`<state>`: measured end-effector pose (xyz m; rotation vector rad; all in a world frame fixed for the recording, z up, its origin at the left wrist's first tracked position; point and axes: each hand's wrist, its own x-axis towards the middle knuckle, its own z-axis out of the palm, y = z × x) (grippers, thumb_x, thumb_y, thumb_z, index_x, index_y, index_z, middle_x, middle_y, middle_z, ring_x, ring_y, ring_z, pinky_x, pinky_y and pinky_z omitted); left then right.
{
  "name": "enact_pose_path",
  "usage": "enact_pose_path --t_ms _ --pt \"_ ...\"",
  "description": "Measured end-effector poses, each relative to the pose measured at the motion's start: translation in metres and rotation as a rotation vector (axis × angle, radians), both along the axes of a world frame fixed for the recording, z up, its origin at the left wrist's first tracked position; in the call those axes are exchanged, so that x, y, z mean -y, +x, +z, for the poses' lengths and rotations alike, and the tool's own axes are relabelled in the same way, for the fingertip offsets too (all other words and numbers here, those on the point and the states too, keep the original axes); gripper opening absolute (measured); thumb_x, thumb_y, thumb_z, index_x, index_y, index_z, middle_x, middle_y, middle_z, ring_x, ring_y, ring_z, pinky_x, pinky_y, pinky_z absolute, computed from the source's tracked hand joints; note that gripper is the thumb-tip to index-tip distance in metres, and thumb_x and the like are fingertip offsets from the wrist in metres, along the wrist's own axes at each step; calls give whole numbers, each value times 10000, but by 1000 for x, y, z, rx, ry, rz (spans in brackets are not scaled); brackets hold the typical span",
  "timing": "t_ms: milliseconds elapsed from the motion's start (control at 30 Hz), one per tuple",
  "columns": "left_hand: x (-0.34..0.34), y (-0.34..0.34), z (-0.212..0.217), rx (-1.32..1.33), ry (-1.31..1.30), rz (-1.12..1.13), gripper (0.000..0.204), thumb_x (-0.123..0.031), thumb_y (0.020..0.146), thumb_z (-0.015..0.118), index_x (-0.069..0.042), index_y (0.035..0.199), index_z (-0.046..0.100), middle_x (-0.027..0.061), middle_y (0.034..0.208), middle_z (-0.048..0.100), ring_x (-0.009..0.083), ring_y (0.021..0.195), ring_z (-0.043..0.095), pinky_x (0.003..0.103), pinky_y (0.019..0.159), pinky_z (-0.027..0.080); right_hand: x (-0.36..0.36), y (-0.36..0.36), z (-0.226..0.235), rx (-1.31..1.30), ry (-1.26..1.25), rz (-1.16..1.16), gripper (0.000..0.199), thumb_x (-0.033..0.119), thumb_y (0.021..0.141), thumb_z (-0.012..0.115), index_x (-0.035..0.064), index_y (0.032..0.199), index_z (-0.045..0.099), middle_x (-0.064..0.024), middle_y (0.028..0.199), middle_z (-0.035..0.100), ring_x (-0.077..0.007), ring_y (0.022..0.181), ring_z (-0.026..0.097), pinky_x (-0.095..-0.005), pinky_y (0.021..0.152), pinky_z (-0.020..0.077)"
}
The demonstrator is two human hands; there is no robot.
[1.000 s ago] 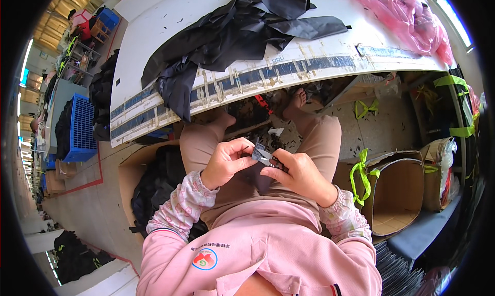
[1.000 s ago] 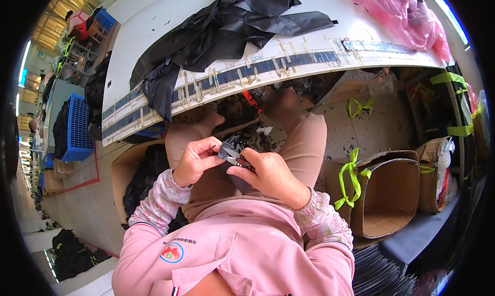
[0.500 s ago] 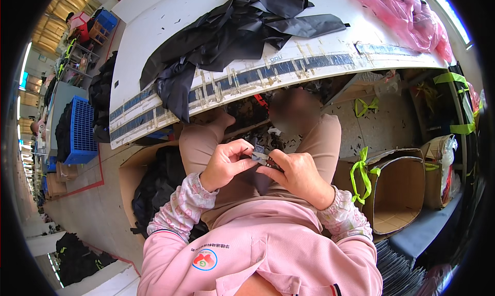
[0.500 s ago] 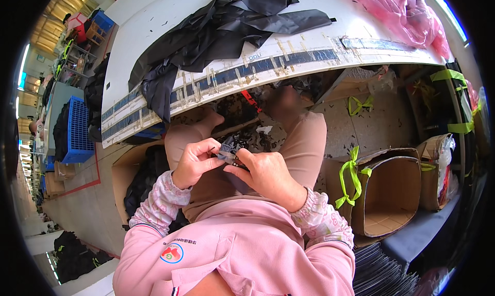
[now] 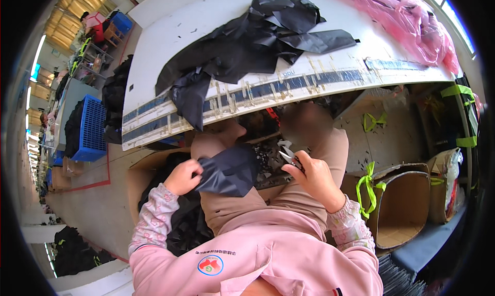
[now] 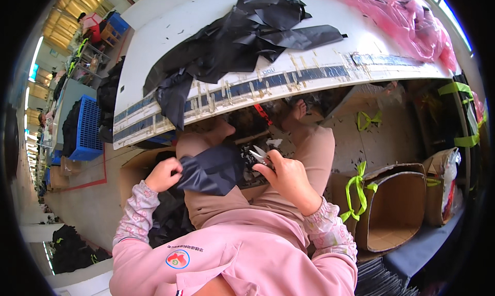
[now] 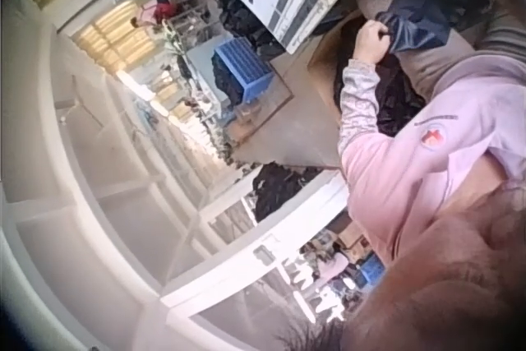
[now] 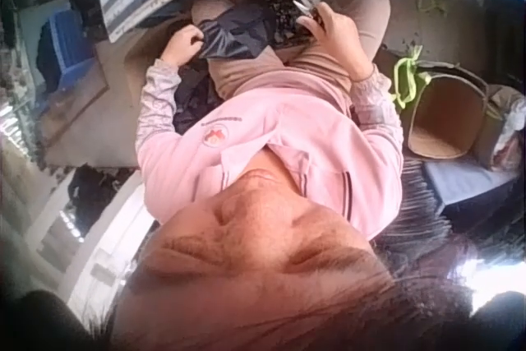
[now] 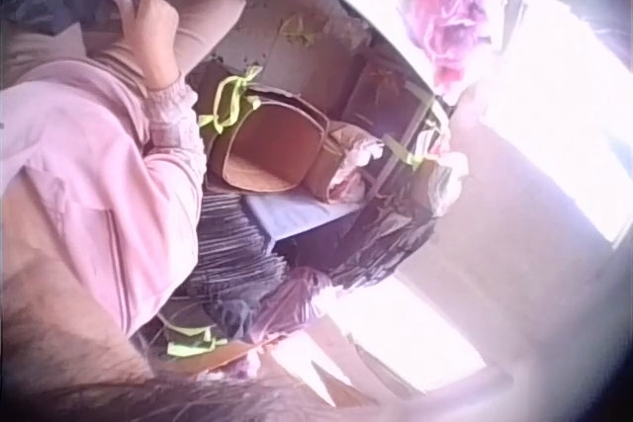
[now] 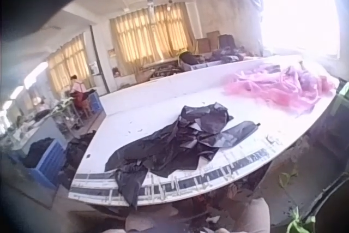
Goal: Trimming excess material from pre-cut black fabric pieces using scissors at a workshop table.
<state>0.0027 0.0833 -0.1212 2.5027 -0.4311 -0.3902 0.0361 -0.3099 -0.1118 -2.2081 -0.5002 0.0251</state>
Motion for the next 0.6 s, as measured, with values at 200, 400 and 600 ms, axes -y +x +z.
enact_pose_path --t_ms 200,400,600 --pt "-126 -133 -88 -977 835 -383 471 -479 724 750 -77 967 735 108 940 715 307 859 665 416 831 502 -7 13 -17 -92 -55 11 302 253 909 621 22 1029 468 -212 723 613 -435 684 593 -472 563 454" --pt "-34 0 4 -452 -153 128 169 -179 878 656 -20 934 672 36 822 662 109 785 615 272 721 505 -28 20 -20 17 45 4 286 218 865 668 23 981 494 -201 781 620 -407 722 610 -451 581 477" --pt "-4 172 -2 261 -377 313 172 -101 843 675 -14 986 638 46 882 643 107 777 602 249 720 499 -25 17 -29 -95 -30 44 212 138 804 673 77 971 557 -156 737 648 -370 704 638 -456 611 499"
